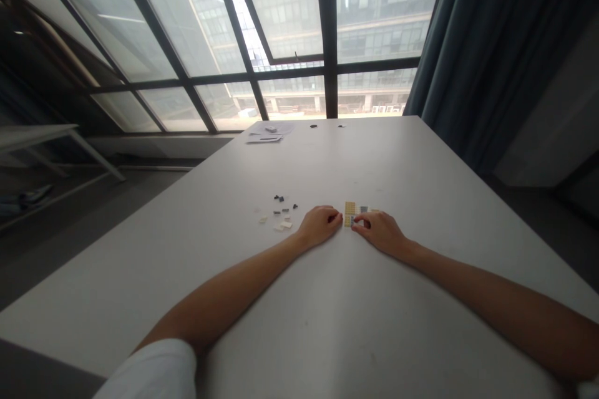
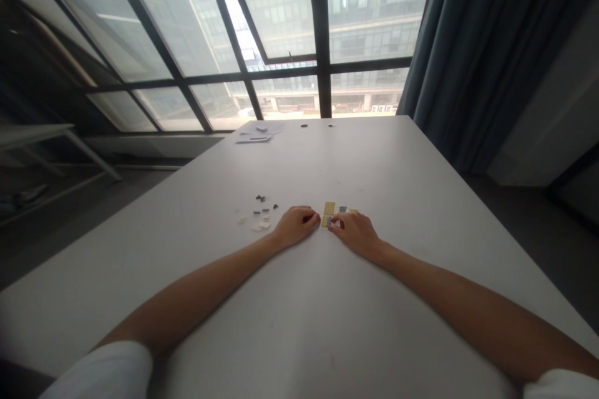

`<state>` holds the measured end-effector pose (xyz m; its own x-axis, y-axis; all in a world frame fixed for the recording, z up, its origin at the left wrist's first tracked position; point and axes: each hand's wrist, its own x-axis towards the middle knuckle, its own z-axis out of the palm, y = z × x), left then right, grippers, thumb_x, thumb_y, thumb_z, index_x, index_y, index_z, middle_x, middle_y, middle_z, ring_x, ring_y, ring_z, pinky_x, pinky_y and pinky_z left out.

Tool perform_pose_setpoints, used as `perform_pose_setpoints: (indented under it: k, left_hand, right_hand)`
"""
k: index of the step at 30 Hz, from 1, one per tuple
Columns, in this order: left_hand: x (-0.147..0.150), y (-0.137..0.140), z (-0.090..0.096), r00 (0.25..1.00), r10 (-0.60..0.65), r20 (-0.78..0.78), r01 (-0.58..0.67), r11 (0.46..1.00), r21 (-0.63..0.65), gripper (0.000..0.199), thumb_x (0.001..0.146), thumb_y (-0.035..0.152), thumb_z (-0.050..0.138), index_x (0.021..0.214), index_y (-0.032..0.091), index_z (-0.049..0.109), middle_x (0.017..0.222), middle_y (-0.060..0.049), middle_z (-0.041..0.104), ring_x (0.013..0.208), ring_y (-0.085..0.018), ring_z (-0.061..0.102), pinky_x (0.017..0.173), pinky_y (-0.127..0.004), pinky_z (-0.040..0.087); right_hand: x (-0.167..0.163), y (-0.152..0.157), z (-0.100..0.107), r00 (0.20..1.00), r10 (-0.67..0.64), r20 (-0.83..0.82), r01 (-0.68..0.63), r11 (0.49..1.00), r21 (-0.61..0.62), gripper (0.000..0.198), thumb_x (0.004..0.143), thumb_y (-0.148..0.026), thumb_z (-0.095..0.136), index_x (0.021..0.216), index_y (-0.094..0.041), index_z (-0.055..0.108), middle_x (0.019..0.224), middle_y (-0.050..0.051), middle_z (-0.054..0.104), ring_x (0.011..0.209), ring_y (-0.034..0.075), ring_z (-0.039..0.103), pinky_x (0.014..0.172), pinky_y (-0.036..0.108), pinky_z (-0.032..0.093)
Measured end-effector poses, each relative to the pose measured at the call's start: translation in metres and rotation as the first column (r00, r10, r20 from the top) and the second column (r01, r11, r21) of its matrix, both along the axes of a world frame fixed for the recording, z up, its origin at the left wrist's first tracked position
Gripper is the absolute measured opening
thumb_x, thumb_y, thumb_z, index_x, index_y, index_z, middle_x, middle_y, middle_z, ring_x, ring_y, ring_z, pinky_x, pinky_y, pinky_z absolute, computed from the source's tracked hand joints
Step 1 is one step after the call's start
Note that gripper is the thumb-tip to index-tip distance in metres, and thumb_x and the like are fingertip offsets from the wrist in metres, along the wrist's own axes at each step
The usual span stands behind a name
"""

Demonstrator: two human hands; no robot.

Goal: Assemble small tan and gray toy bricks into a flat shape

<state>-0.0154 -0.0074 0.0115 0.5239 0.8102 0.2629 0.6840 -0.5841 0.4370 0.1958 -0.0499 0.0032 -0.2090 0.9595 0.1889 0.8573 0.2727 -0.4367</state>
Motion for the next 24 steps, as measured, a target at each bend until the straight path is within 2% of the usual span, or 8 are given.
perform_pose_setpoints:
  k: [24]
  left_hand:
    - [0.0, 0.001, -0.0005, 1.0, 0.012, -0.006, -0.012, 1.0, -0.001, 0.037, 0.093, 0.032, 0.048, 0.064, 0.017, 0.065, 0.068, -0.002, 0.063, 0.063, -0.013, 0.051, 0.06, -0.028, 0.03]
  right_hand:
    - [-0.0005, 0.001, -0.0017, 1.0, 0.013, 0.013, -0.014, 1.0, 0.021, 0.022, 0.09, -0.04, 0.064, 0.101, -0.026, 0.077, 0.08, 0.001, 0.072, 0.079, 0.018, 0.064, 0.072, 0.028, 0.042]
